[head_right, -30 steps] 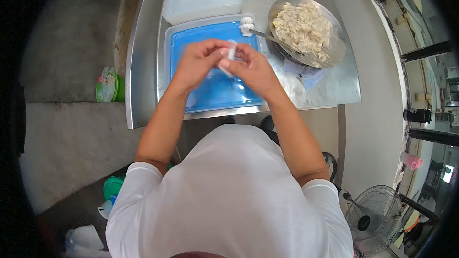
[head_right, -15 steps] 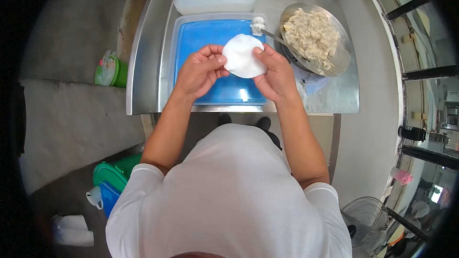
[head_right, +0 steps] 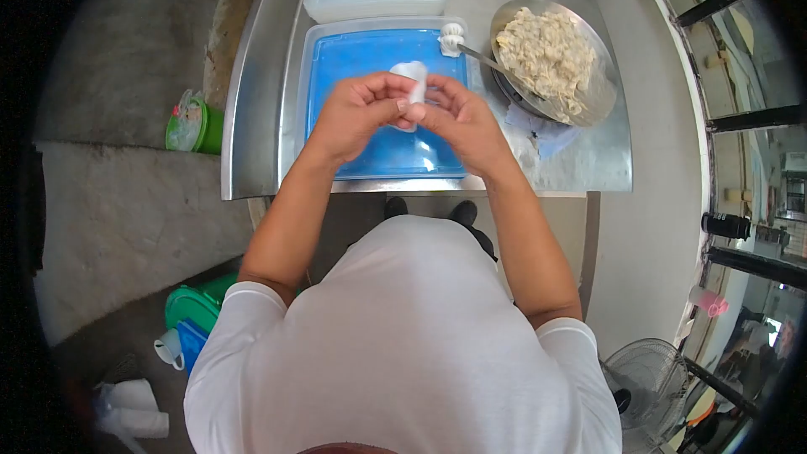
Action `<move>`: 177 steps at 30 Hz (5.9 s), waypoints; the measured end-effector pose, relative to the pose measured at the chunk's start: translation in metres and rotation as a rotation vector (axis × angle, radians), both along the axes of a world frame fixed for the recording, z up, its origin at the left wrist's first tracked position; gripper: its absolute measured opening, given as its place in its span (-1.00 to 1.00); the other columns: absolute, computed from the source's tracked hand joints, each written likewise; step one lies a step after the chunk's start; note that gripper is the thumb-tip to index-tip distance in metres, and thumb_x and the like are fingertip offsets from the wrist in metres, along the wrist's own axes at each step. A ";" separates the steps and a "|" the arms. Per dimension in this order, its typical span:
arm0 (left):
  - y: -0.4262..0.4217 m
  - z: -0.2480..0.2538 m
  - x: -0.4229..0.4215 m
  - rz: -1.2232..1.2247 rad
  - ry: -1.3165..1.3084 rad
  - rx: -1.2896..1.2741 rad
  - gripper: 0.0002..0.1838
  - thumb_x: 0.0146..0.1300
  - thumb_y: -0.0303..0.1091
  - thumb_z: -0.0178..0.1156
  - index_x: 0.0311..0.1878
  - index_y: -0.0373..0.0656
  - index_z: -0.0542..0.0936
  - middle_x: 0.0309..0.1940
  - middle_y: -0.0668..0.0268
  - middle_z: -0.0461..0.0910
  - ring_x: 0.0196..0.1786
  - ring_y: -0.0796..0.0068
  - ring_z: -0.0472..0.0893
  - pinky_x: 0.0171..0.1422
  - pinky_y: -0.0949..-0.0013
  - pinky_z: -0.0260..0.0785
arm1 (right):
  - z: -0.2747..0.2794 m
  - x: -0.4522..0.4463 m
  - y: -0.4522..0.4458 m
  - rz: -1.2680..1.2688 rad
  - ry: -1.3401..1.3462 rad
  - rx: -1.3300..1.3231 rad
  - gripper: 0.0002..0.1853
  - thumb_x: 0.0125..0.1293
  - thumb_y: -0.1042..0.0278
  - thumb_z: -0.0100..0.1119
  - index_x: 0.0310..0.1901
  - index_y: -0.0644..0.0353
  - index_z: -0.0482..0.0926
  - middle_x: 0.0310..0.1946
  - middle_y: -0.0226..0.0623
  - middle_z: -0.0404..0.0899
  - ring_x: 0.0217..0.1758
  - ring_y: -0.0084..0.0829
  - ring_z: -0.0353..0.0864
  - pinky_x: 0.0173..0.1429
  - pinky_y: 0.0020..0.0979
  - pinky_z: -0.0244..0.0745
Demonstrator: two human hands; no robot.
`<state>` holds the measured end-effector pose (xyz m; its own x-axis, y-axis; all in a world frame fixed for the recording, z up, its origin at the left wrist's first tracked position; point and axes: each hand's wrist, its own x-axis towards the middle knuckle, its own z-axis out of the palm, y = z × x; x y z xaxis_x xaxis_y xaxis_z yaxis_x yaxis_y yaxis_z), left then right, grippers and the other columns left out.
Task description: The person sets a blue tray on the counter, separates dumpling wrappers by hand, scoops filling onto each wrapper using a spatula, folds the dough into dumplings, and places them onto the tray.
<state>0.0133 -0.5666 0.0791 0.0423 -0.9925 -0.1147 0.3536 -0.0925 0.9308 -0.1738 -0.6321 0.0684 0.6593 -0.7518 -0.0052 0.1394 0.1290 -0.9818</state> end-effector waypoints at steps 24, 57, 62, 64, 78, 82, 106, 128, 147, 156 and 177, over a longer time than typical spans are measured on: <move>0.007 -0.017 0.009 0.053 0.235 -0.050 -0.75 0.36 -0.47 0.28 0.05 -0.34 0.59 -0.13 0.22 0.69 -0.12 0.45 0.67 -0.06 0.35 0.56 | 0.009 -0.009 -0.011 -0.010 -0.330 0.523 -0.66 0.50 0.43 0.09 0.22 0.41 0.47 0.10 -0.10 0.62 0.13 -0.27 0.67 0.26 -0.16 0.61; -0.011 -0.021 0.005 0.058 0.292 0.022 -0.70 0.37 -0.44 0.26 0.10 -0.36 0.53 -0.06 0.16 0.65 -0.04 0.37 0.66 0.06 0.29 0.57 | -0.010 -0.007 -0.018 -0.042 -0.344 0.541 -0.65 0.40 0.56 0.18 0.18 0.38 0.44 0.09 -0.11 0.60 0.09 -0.27 0.67 0.25 -0.19 0.61; -0.013 -0.013 0.013 -0.007 0.195 0.047 -0.71 0.36 -0.45 0.26 0.08 -0.38 0.53 -0.13 0.17 0.66 -0.12 0.38 0.68 0.01 0.31 0.59 | -0.010 0.001 -0.011 -0.148 -0.056 0.159 -0.56 0.35 0.49 0.29 0.21 0.40 0.42 0.04 -0.17 0.60 0.08 -0.34 0.64 0.18 -0.28 0.58; -0.016 -0.013 0.012 -0.022 0.146 0.061 -0.71 0.35 -0.45 0.27 0.07 -0.39 0.54 -0.16 0.18 0.67 -0.16 0.39 0.69 -0.01 0.33 0.59 | -0.006 0.005 -0.005 -0.218 0.065 -0.161 -0.52 0.34 0.48 0.32 0.23 0.40 0.41 0.02 -0.19 0.61 0.07 -0.38 0.64 0.14 -0.32 0.58; -0.015 -0.019 0.016 0.024 0.072 0.080 -0.61 0.43 -0.31 0.25 0.23 -0.26 0.52 0.02 0.19 0.65 0.06 0.42 0.64 0.18 0.32 0.49 | -0.008 -0.010 -0.018 0.017 -0.141 0.274 -0.74 0.42 0.52 0.05 0.08 0.34 0.56 -0.15 -0.33 0.64 -0.16 -0.55 0.61 -0.04 -0.45 0.52; -0.016 -0.027 0.010 -0.056 0.205 0.079 -0.57 0.37 -0.31 0.31 0.22 -0.30 0.52 0.00 0.22 0.65 0.02 0.40 0.64 0.15 0.30 0.47 | -0.004 -0.011 -0.027 0.115 -0.185 0.344 -0.76 0.44 0.49 -0.02 0.04 0.35 0.55 -0.12 -0.25 0.63 -0.10 -0.46 0.63 0.06 -0.35 0.55; -0.005 -0.023 -0.004 0.054 0.228 0.010 -0.47 0.23 -0.61 0.30 0.27 -0.38 0.42 -0.10 0.13 0.65 -0.08 0.38 0.67 0.04 0.31 0.57 | -0.019 -0.005 -0.015 -0.277 -0.344 0.571 -0.82 0.43 0.63 -0.04 0.03 0.44 0.40 0.00 0.03 0.54 0.10 -0.17 0.63 0.30 -0.10 0.57; -0.007 -0.043 -0.001 0.083 -0.210 0.023 -0.59 0.27 -0.53 0.35 0.15 -0.41 0.49 -0.17 0.13 0.70 -0.19 0.50 0.69 -0.11 0.46 0.57 | -0.026 0.007 -0.003 -0.091 0.164 0.053 -0.84 0.38 0.39 0.30 -0.13 0.28 0.59 -0.30 -0.36 0.64 -0.26 -0.60 0.61 -0.16 -0.53 0.56; -0.008 -0.040 0.000 0.059 -0.166 0.035 -0.60 0.23 -0.57 0.33 0.14 -0.35 0.53 -0.19 0.23 0.68 -0.18 0.54 0.66 -0.06 0.46 0.55 | -0.031 0.009 -0.001 -0.124 0.084 0.129 -0.88 0.35 0.48 0.30 -0.15 0.32 0.60 -0.35 -0.35 0.64 -0.34 -0.62 0.62 -0.22 -0.58 0.60; -0.008 -0.037 0.002 0.060 0.056 0.142 -0.63 0.25 -0.58 0.31 0.12 -0.34 0.53 -0.21 0.24 0.67 -0.22 0.52 0.67 -0.12 0.47 0.56 | -0.036 0.007 -0.004 -0.077 -0.001 0.252 -0.84 0.37 0.47 0.29 -0.08 0.26 0.57 -0.30 -0.39 0.63 -0.25 -0.60 0.63 -0.15 -0.54 0.56; -0.006 -0.048 0.001 0.108 -0.064 0.088 -0.66 0.23 -0.58 0.31 0.07 -0.39 0.53 -0.20 0.16 0.66 -0.23 0.49 0.67 -0.17 0.47 0.58 | -0.044 0.010 0.000 -0.082 0.013 0.344 -0.77 0.31 0.49 0.36 -0.09 0.29 0.50 -0.33 -0.38 0.59 -0.34 -0.60 0.58 -0.20 -0.54 0.58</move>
